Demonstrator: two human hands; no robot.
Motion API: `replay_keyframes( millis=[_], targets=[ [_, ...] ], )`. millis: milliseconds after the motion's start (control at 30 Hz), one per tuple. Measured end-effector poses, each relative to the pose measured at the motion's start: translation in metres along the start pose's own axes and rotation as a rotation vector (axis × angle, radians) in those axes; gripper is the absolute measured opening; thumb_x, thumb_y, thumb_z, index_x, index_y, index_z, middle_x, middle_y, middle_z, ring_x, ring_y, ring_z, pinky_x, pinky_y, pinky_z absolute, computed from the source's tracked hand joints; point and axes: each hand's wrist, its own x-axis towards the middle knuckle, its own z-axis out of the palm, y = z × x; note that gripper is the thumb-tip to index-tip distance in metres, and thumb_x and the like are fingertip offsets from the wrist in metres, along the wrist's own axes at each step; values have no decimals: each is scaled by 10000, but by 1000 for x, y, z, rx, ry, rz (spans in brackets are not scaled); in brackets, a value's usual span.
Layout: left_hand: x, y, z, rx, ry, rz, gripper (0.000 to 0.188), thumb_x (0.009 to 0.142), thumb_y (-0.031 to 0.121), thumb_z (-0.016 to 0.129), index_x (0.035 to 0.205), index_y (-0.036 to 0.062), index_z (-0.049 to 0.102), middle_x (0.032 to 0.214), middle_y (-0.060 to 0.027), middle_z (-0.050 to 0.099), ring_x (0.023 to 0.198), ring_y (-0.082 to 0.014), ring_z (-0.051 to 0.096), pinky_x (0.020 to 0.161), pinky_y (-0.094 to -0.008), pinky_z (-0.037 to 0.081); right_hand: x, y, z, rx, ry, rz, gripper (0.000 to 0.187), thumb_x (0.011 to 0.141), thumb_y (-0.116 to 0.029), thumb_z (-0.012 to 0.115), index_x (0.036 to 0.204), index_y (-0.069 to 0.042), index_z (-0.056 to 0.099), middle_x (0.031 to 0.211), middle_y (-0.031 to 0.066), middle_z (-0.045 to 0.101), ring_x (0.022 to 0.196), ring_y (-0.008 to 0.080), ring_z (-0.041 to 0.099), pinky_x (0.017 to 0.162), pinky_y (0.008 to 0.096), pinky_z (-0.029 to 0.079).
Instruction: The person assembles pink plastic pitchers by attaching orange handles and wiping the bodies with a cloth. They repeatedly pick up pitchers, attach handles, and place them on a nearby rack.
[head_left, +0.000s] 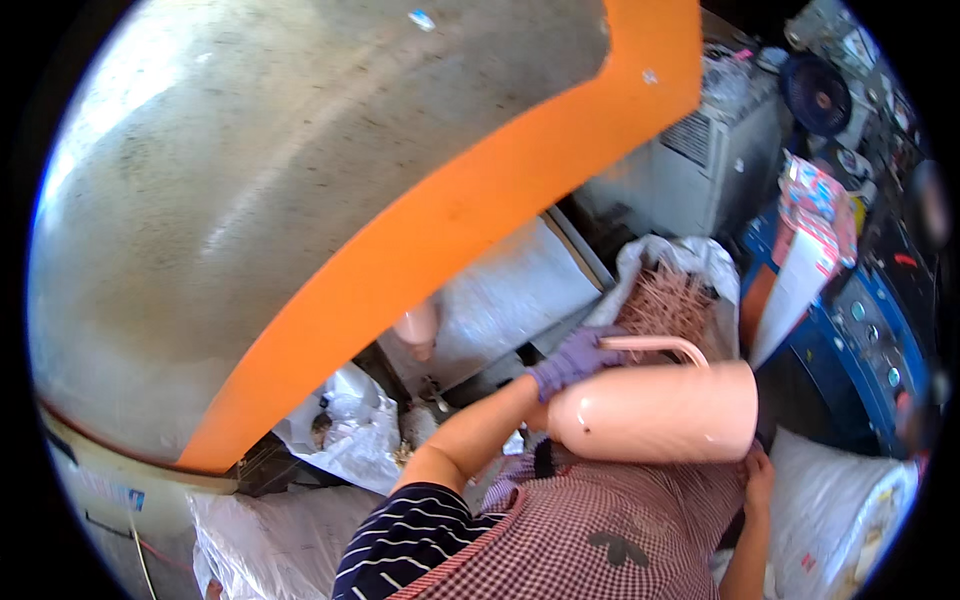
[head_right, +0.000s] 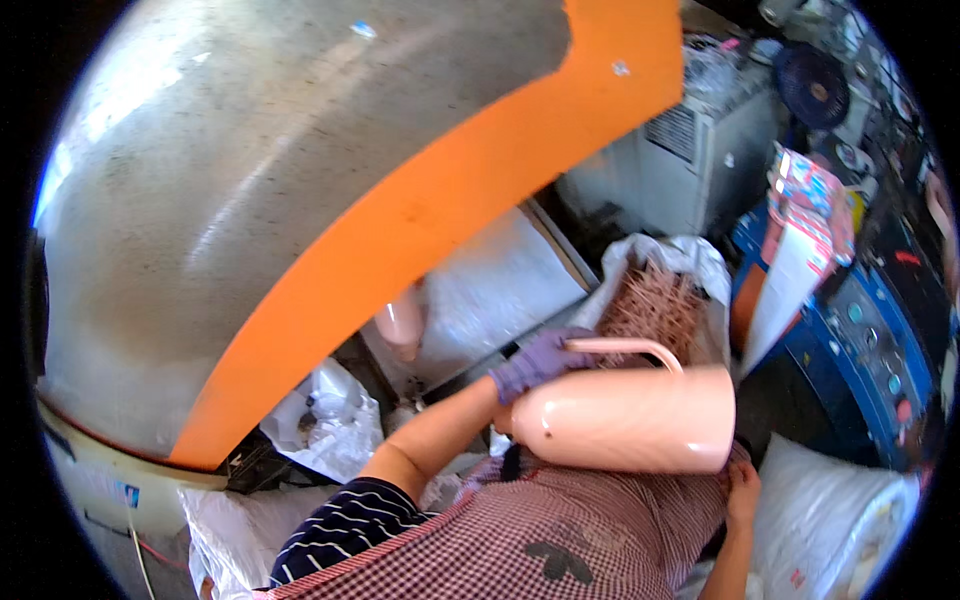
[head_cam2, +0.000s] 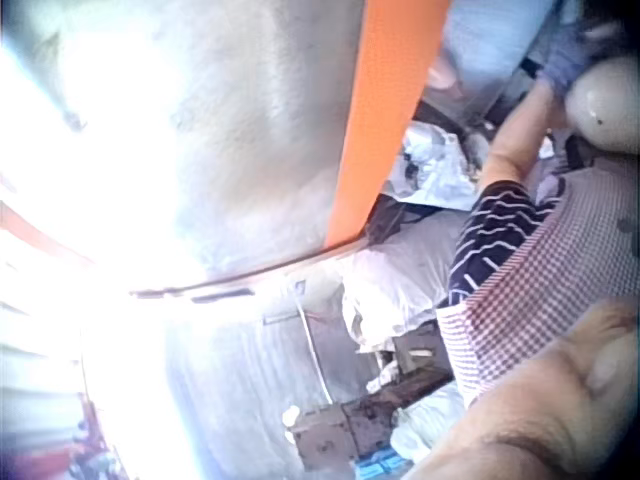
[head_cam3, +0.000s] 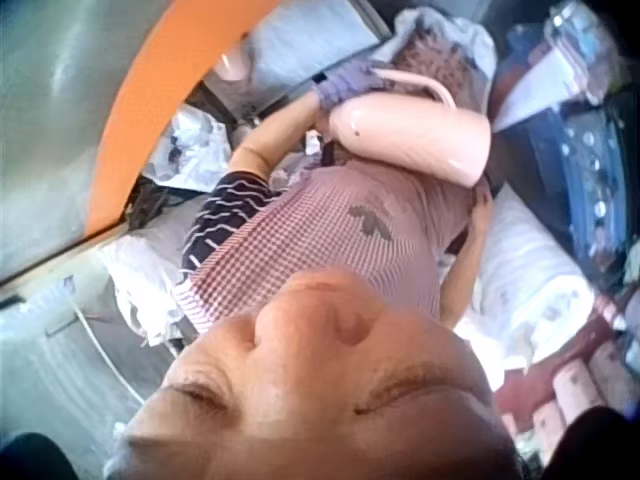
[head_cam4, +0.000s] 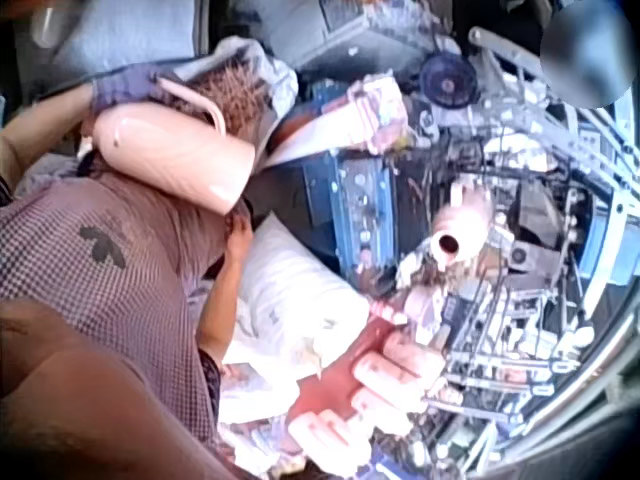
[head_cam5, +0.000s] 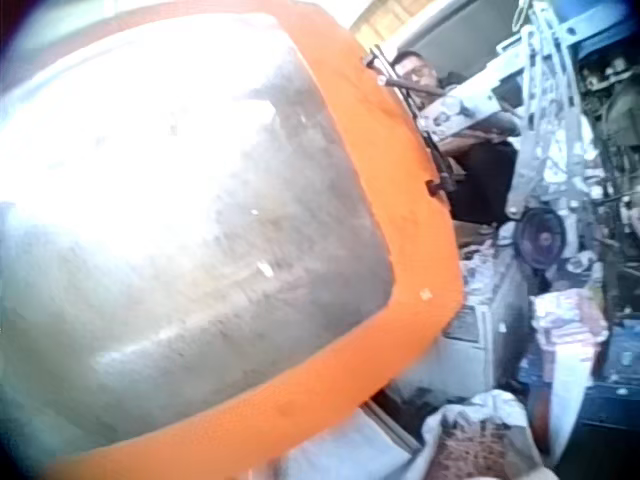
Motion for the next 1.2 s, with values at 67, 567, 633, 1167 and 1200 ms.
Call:
replay_keyframes(
  millis=[67, 567, 633, 1167, 1200],
  targets=[
    [14, -49, -15, -111, 29, -29, 385, 868, 117, 706, 1220, -9, 616, 1046, -55, 679, 925, -128, 632, 849, -283, 527, 2, 8, -3, -22, -17, -8, 129, 971, -136, 549, 905, -42, 605, 729, 26, 610, 591, 89, 514, 541, 228, 400],
    [6, -60, 1, -439, 76, -177, 328, 934, 200, 667, 1181, -9, 620, 926, -3, 655, 774, -68, 599, 678, -232, 513, -20, 18, -23, -38, 6, 66, 112, 954, -191, 594, 956, -81, 621, 751, 6, 629, 574, 69, 520, 521, 199, 399],
    [6, -55, 1, -471, 58, -181, 332, 930, 200, 671, 1188, -3, 618, 936, -5, 654, 793, -70, 598, 686, -230, 510, -23, 6, -22, -45, -11, 110, 119, 953, -195, 599, 966, -79, 619, 758, 19, 636, 575, 83, 542, 516, 205, 414],
    [40, -15, 8, -82, -122, 197, 436, 829, 156, 701, 1238, 33, 614, 1009, -105, 709, 938, -165, 663, 852, -302, 528, -31, -114, 4, 132, 89, -351, 548, 1031, -466, 386, 1341, -30, 505, 1309, 96, 574, 1236, 195, 515, 1077, 367, 340],
    [33, 3, 12, 49, -154, 289, 432, 822, 181, 694, 1224, 43, 619, 1031, -126, 703, 962, -213, 673, 876, -338, 523, -48, -145, 28, 76, 108, -415, 611, 1025, -495, 387, 1374, 0, 462, 1338, 110, 551, 1249, 215, 507, 1083, 372, 348]
  ],
)
